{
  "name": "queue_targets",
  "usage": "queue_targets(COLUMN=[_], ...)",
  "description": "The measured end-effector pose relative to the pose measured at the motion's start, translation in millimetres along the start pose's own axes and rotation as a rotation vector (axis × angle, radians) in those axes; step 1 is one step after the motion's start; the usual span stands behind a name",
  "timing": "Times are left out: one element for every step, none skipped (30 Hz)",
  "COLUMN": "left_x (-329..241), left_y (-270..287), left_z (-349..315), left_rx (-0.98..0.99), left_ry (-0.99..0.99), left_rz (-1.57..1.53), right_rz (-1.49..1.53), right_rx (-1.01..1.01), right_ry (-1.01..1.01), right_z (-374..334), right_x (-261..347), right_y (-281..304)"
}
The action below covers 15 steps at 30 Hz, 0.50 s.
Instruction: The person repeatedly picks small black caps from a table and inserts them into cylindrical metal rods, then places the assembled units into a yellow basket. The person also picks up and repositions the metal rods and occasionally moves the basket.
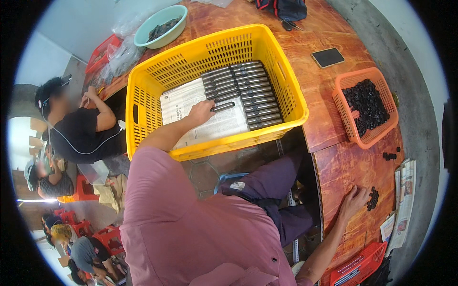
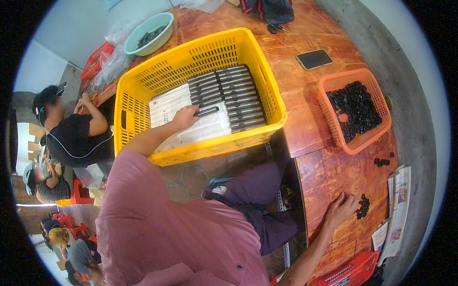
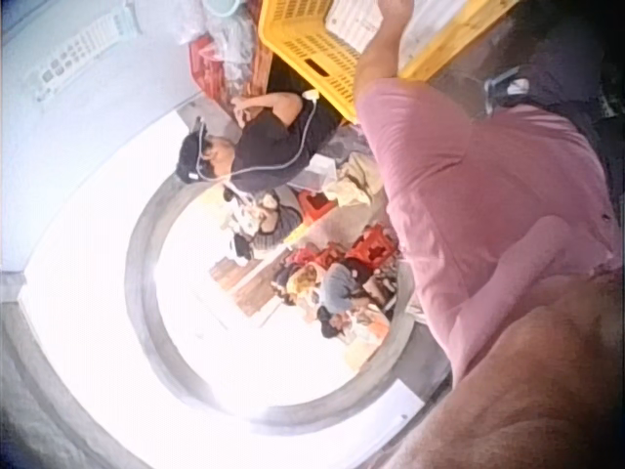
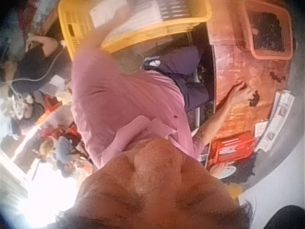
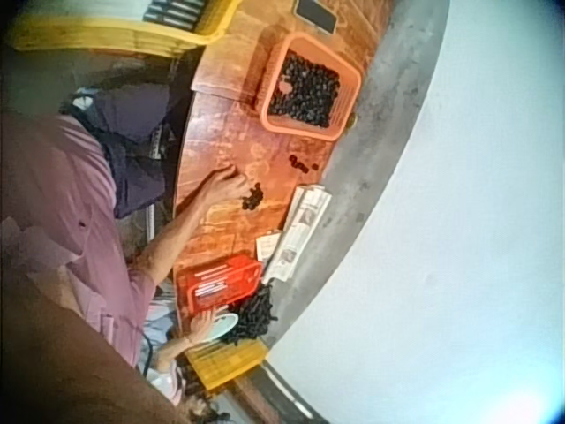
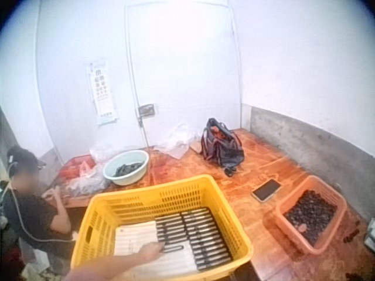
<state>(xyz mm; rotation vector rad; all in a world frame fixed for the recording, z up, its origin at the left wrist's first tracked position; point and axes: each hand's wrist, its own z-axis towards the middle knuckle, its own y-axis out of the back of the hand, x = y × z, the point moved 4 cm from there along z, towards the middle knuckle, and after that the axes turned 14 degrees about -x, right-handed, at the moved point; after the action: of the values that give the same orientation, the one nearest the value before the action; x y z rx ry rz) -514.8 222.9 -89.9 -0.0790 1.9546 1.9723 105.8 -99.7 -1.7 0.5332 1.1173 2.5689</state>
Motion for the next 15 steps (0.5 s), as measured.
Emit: queue_targets(left_x=[-1,-2,-4,-7,-12,-17,-23,-29,-31,-31,-30,-29,-29,-27,-26], left_y=[-3,-5,-6,-5,-5,-4,-2,-1,-1,-2,-3,-4,-3,-3,-2], left_z=[0,-1,0,2,6,11,15,19,22,23,24,24,24,24,23], left_rx=[-0.023,-0.045,-0.068,-0.07,-0.072,-0.074,-0.072,-0.07,-0.068,-0.078,-0.088,-0.099,-0.096,-0.094,-0.092], left_ry=[-0.033,-0.066,-0.098,-0.096,-0.095,-0.093,-0.073,-0.054,-0.035,-0.034,-0.031,-0.029,-0.029,-0.028,-0.026], left_rz=[0.014,0.028,0.041,0.042,0.042,0.043,0.055,0.067,0.079,0.074,0.069,0.064,0.066,0.068,0.071], right_rz=[0.004,0.007,0.011,0.005,-0.001,-0.007,-0.011,-0.015,-0.019,-0.02,-0.022,-0.023,-0.017,-0.01,-0.003], right_rx=[-0.008,-0.016,-0.024,-0.031,-0.038,-0.044,-0.053,-0.062,-0.071,-0.035,0.001,0.037,0.027,0.016,0.006], right_ry=[0.003,0.006,0.01,0.013,0.017,0.021,0.033,0.046,0.058,0.028,-0.002,-0.032,-0.021,-0.01,0.001], right_z=[1,2,3,2,1,1,2,3,3,3,2,1,1,2,2], right_x=[3,8,11,11,9,9,10,13,15,12,8,5,6,8,9], right_y=[1,3,4,4,4,4,5,6,7,5,3,2,2,2,2])
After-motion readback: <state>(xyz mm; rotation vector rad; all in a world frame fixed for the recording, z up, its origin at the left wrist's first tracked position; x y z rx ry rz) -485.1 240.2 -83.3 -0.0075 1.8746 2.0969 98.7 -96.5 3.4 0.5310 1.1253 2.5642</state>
